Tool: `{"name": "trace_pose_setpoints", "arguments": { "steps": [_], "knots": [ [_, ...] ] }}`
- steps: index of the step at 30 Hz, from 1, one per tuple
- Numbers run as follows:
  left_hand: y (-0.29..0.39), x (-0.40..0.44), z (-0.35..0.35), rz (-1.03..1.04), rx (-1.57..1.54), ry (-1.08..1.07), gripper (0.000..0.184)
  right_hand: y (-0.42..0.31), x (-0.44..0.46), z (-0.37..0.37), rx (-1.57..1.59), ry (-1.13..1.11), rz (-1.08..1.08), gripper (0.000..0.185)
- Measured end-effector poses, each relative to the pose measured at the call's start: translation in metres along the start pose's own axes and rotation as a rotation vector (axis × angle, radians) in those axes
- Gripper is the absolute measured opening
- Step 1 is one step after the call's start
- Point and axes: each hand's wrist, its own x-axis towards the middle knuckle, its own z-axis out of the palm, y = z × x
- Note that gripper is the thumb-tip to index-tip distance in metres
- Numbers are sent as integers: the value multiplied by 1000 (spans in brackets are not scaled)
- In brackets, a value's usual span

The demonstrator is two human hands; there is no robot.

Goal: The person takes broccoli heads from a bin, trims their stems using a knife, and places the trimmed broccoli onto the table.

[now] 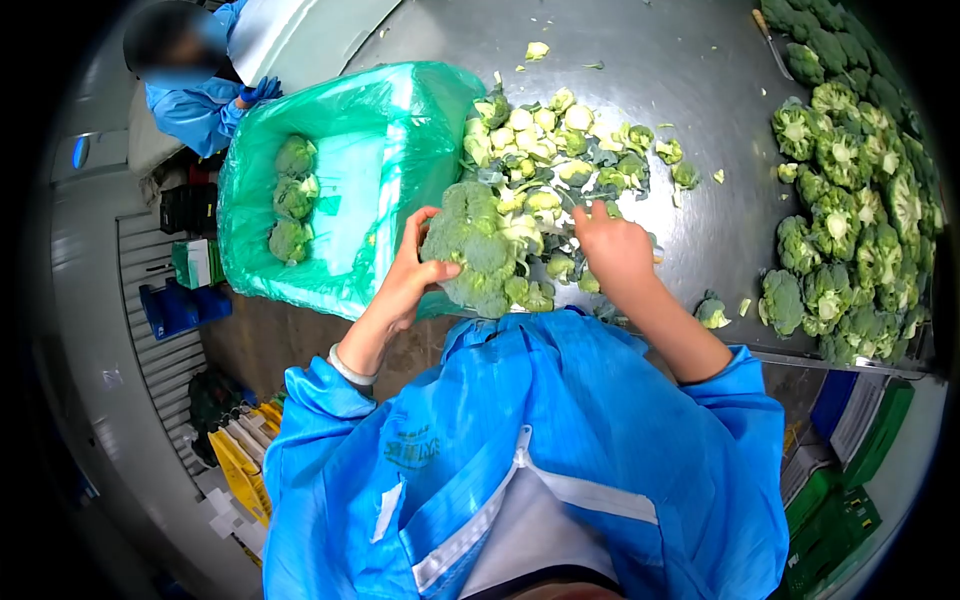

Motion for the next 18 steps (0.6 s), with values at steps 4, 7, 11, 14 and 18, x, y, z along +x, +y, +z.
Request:
{"name": "trace_pose_setpoints", "arguments": {
  "steps": [4,7,11,14,18],
  "knots": [
    [-7,15,-25,-41,-48,-30,86,18,2,4,588,224,-53,28],
    [-6,5,-25,-51,-144,-49,88,6,-1,-17,476,55,-220,30],
    [-7,10,-39,-37,-229,-132,89,11,9,-35,194,191,-323,28],
    [-1,10,-40,-109,-256,-168,88,8,14,-40,128,181,-351,35],
    [-3,9,-38,-167,-194,-205,86,0,19,-40,111,138,-425,33]
  ]
}}
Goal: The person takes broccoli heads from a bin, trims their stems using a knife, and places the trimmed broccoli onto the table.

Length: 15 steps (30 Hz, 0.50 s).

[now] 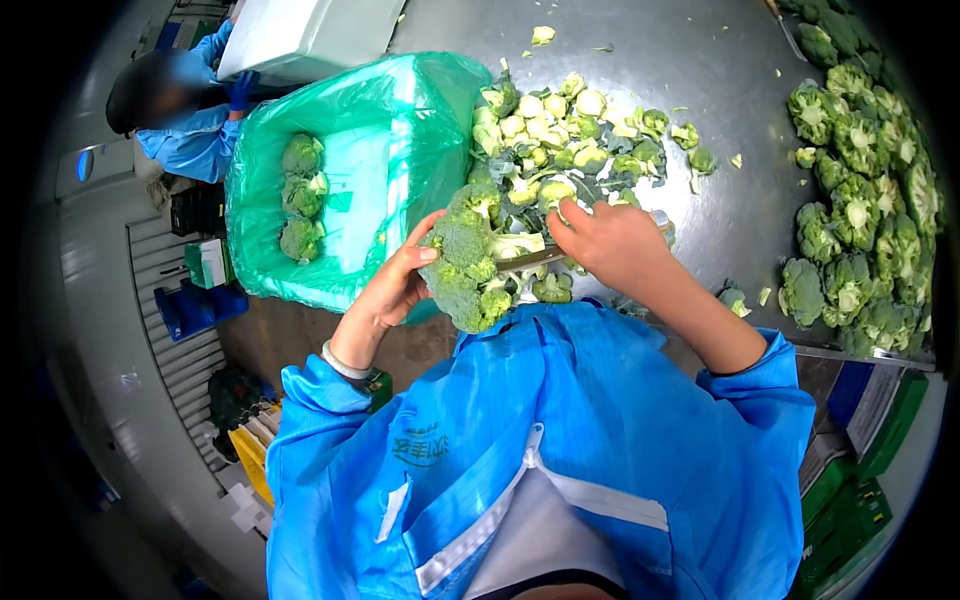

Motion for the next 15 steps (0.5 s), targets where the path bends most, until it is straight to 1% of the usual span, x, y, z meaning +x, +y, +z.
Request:
{"name": "trace_pose_setpoints", "arguments": {
  "steps": [3,6,8,9,10,12,14,15],
  "knots": [
    [-3,1,3,-32,-27,-1,85,-9,-3,14,-112,-74,103,35],
    [-10,7,9,-64,-53,77,83,-18,0,38,-304,-1,361,27],
    [-14,7,12,-82,-33,142,82,31,-13,73,-30,-159,709,31],
    [-17,8,14,-74,-11,173,81,32,-19,71,257,-65,750,29],
    [-19,7,15,-84,8,215,80,22,-12,60,707,62,745,32],
    [-13,7,15,-47,11,157,73,3,-1,18,1367,-204,792,41],
    [-7,12,9,-85,-127,-5,71,-7,-1,36,1292,-16,540,52],
    [-9,14,-1,-108,-209,-129,72,-12,-1,46,1244,80,421,58]
  ]
}}
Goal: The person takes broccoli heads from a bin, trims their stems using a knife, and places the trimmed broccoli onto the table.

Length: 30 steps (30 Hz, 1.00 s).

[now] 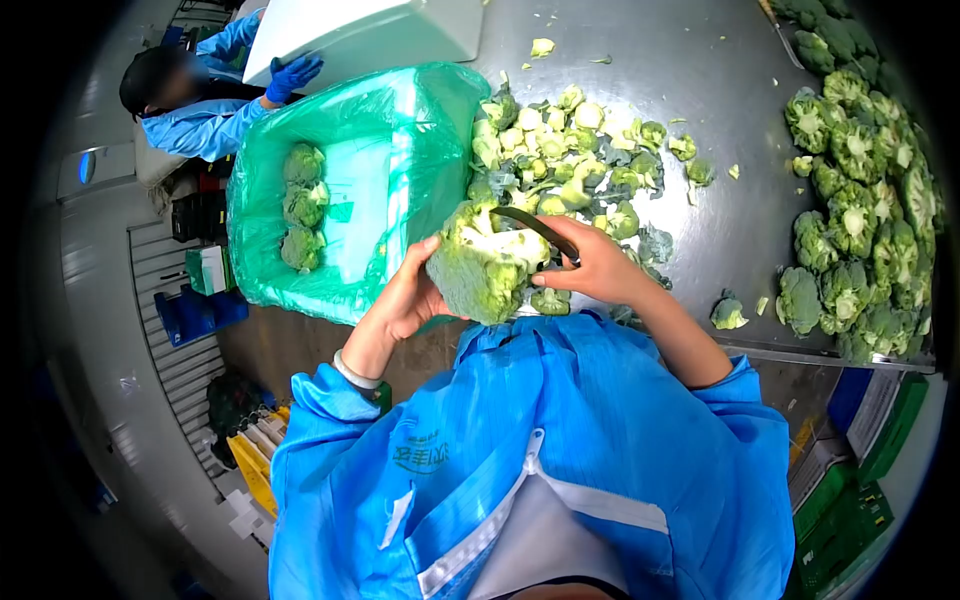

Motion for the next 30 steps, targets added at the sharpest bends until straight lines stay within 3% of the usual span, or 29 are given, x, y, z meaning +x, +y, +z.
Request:
{"name": "trace_pose_setpoints", "arguments": {
  "steps": [2,5,6,9,10,13,15,19,20,23,26,30],
  "knots": [
    [-1,7,-22,-59,-150,-253,74,-7,6,0,102,-1,31,57],
    [-2,-1,-17,52,35,-261,81,-37,10,-13,309,-32,270,51],
    [1,-4,-6,49,255,-80,101,-42,10,-12,401,0,346,49],
    [3,-3,18,480,412,6,125,-47,9,-3,547,44,408,39],
    [8,-8,37,419,266,5,142,-52,9,4,550,46,409,38],
    [-5,-2,19,372,254,-89,141,-52,3,13,533,65,488,38],
    [-16,-3,10,347,234,-20,139,-50,-1,15,611,79,575,39],
    [-26,-10,9,324,184,74,130,-52,-7,15,549,53,485,35],
    [-25,-12,7,333,172,72,128,-54,-7,8,502,-31,485,43],
    [-26,-19,1,332,99,94,118,-46,-6,-13,-4,60,-40,30],
    [-21,-23,-13,327,120,123,114,-52,-6,-43,-760,75,-363,16],
    [-9,-21,-3,392,229,114,114,-62,-3,-47,-1047,-107,-400,10]
  ]
}}
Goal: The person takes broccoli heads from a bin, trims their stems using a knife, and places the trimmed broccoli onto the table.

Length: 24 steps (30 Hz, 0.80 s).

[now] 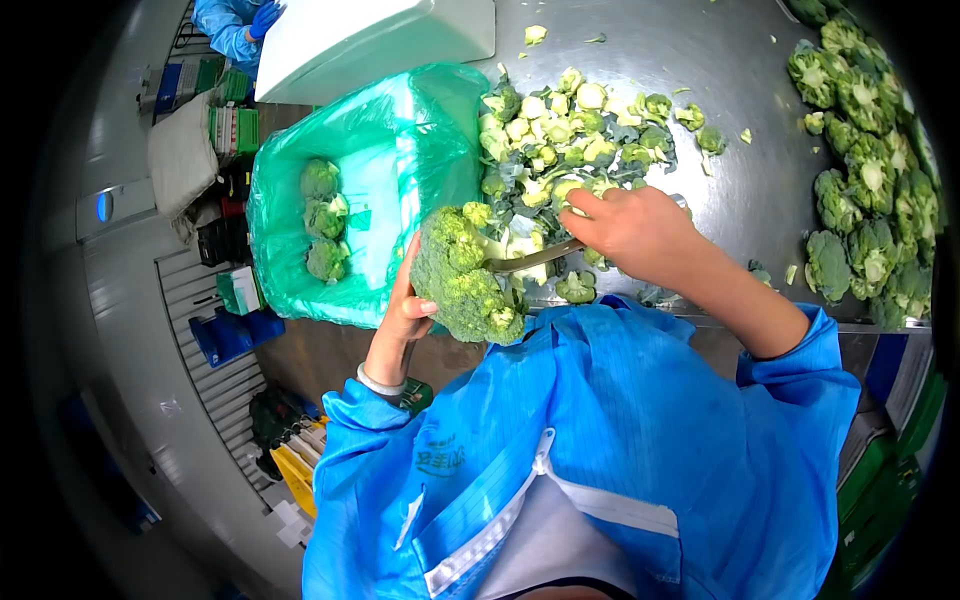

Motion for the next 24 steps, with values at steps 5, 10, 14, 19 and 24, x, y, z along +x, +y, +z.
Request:
{"name": "trace_pose_setpoints", "arguments": {
  "steps": [5,10,14,19,24],
  "knots": [
    [6,3,11,14,94,-23,113,-12,2,14,-81,54,15,12],
    [-1,12,12,41,209,104,111,-8,-5,87,-274,-73,510,15],
    [-8,14,-18,183,337,143,105,40,-54,102,30,-250,740,20],
    [-25,4,-16,55,-295,160,81,-23,-28,68,603,128,513,25],
    [-51,6,3,59,-572,-8,74,-38,-3,61,375,216,374,14]
  ]
}}
